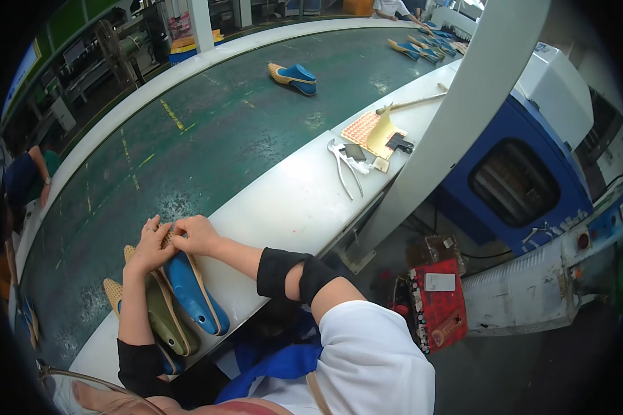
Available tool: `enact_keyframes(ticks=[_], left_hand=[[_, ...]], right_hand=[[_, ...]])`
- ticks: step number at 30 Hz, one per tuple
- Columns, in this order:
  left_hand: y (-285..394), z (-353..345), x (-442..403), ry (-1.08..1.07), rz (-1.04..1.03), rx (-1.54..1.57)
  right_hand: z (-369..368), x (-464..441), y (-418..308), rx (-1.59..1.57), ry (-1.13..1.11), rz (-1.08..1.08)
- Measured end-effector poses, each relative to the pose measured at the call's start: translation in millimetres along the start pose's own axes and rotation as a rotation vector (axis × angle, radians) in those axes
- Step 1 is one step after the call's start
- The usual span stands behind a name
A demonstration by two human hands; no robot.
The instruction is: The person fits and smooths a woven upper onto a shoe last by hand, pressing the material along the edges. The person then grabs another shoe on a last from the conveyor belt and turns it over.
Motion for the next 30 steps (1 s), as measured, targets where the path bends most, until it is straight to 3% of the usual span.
enact_keyframes(ticks=[20, 30], left_hand=[[-13.7, -16.7, -8.7, 0.099, -0.067, -0.054], [-9.9, -9.0, -4.0, -0.007, 0.000, -0.032]], right_hand=[[-3.6, -1.5, 9.3, 0.051, -0.052, -0.023], [-8.5, -1.2, 12.9, -0.254, -0.115, -0.226]])
Point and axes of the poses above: each hand's wrist, its own x-axis away from the middle knuckle, its own z-axis out of the back of the hand, y = z × x, the point moved 3 cm from there along -x, towards the middle knuckle, and after that the axes turned 10 degrees about -x, right-handed, at the moved point
